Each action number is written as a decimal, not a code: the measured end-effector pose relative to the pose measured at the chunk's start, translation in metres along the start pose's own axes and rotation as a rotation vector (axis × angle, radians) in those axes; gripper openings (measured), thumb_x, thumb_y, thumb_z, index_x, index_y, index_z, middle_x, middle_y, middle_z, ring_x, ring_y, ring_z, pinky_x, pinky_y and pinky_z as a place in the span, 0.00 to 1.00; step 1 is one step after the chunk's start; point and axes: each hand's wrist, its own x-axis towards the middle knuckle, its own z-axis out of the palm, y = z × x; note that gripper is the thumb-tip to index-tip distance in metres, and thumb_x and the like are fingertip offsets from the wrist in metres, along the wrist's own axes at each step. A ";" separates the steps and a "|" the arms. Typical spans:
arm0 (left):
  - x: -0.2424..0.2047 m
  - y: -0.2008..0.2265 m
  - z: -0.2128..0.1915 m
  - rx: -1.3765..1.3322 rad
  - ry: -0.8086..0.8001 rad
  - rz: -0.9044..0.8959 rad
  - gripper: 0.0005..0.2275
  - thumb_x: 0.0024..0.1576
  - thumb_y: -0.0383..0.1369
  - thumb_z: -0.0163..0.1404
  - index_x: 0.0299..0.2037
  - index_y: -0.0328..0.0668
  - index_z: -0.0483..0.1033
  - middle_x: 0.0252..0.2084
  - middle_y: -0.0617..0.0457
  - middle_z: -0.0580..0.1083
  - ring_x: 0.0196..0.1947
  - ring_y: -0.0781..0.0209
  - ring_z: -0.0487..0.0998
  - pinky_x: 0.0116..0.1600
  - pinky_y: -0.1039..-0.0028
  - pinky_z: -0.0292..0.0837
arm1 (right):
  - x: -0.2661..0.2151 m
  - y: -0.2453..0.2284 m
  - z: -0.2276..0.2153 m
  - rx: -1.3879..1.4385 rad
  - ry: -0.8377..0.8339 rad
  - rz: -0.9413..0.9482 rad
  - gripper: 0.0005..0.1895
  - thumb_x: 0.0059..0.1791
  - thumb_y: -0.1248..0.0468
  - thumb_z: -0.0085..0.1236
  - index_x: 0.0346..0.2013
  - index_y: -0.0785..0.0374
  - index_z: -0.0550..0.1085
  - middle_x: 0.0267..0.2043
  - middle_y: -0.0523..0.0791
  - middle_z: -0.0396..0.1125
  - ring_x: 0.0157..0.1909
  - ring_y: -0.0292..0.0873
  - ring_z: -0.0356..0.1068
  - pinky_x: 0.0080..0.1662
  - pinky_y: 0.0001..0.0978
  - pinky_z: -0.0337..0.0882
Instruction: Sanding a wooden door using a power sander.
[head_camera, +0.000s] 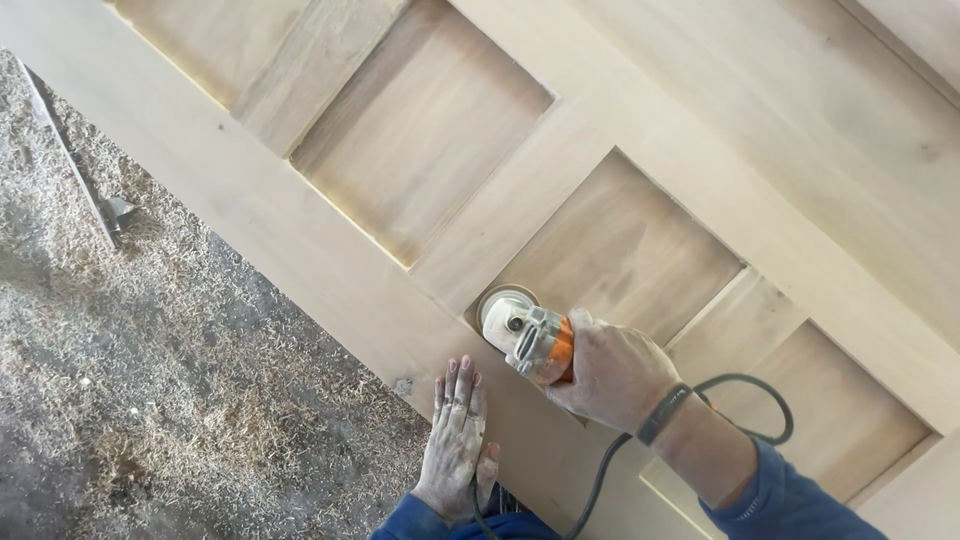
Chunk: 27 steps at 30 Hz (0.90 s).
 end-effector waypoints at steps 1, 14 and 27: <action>0.001 0.001 0.000 -0.002 0.000 0.002 0.41 0.53 0.39 0.41 0.75 0.23 0.39 0.80 0.30 0.38 0.81 0.33 0.32 0.79 0.46 0.26 | 0.002 0.002 -0.003 -0.001 0.001 0.002 0.28 0.42 0.47 0.66 0.42 0.65 0.67 0.33 0.52 0.75 0.36 0.49 0.79 0.42 0.39 0.80; 0.005 -0.001 0.009 0.122 -0.089 0.036 0.37 0.56 0.38 0.39 0.75 0.22 0.43 0.80 0.31 0.41 0.80 0.33 0.36 0.79 0.47 0.29 | 0.035 0.076 -0.053 0.032 0.206 0.085 0.31 0.41 0.48 0.70 0.49 0.63 0.69 0.38 0.51 0.75 0.38 0.48 0.79 0.43 0.40 0.81; 0.009 0.001 0.007 0.126 -0.115 0.046 0.38 0.54 0.37 0.41 0.74 0.23 0.45 0.79 0.31 0.43 0.80 0.34 0.38 0.79 0.48 0.30 | 0.010 0.125 -0.039 0.255 0.377 0.295 0.33 0.41 0.49 0.71 0.52 0.66 0.73 0.41 0.56 0.76 0.45 0.55 0.78 0.50 0.46 0.78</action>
